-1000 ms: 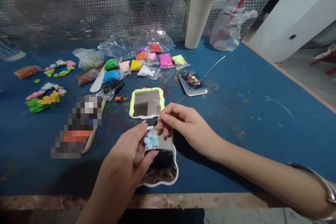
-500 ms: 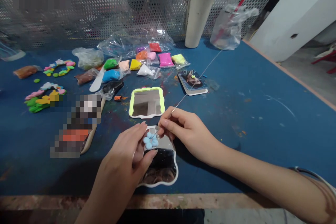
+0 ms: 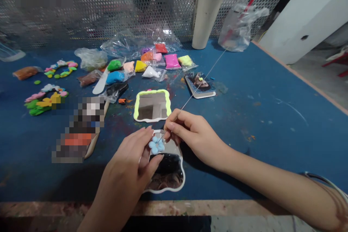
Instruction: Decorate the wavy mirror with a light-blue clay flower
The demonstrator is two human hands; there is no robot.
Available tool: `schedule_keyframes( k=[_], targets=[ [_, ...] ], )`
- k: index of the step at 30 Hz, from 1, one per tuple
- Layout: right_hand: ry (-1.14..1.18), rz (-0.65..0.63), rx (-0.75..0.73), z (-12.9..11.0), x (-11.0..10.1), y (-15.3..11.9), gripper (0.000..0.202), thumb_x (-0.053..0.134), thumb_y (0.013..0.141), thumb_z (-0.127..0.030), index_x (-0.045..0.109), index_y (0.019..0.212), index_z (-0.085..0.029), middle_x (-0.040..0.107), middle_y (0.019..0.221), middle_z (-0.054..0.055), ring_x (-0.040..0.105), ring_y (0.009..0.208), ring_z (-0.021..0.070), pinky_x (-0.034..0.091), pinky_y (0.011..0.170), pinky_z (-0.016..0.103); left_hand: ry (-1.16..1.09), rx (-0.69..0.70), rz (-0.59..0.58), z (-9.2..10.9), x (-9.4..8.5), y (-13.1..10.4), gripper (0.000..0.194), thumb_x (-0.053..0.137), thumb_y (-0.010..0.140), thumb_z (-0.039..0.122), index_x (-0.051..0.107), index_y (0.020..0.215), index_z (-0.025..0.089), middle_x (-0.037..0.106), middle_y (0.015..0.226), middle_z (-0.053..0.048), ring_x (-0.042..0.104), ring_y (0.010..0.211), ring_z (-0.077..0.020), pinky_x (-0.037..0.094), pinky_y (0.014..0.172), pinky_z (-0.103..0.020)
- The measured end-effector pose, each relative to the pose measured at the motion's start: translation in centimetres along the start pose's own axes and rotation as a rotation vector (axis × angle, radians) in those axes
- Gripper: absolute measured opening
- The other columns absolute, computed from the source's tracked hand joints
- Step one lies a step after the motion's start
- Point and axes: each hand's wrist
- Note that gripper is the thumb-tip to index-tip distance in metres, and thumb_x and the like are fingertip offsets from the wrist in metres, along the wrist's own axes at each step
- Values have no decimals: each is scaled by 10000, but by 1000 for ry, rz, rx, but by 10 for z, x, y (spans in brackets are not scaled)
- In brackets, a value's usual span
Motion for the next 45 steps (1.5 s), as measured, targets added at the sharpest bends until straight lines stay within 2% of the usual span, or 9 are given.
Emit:
schedule_keyframes(
  k=[18,28,38,45],
  targets=[
    [-147,7,-49,0,0,0,187,479,923,-278,543,767,-199,592,713,-10,524,600,104,442,577,230,6,18,1,-1,0,-2,381,586,853,204,535,1208,75,648,1179,-167,581,1127,-302,526,910,-497],
    [-205,4,-70,-1,-1,-3,184,469,926,-267,540,766,-209,586,711,-19,526,599,98,447,575,220,12,16,-47,-1,0,-1,391,579,865,214,542,1239,104,626,1226,-158,551,1160,-302,513,921,-501],
    [33,12,27,-1,1,2,188,505,898,-308,525,746,-200,611,689,-5,505,552,97,448,546,235,21,23,-39,0,0,-1,359,585,856,199,567,1200,98,636,1202,-165,567,1138,-310,525,901,-505],
    [-5,-7,2,-2,0,-1,176,498,910,-276,523,755,-196,574,686,-17,499,579,89,440,561,215,-2,37,8,-1,-1,0,460,646,816,211,521,1231,55,643,1188,-177,580,1126,-313,528,903,-504]
  ],
)
Point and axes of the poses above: each hand's wrist, its own y-axis towards the middle knuckle, its own x-axis out of the palm, z = x × y
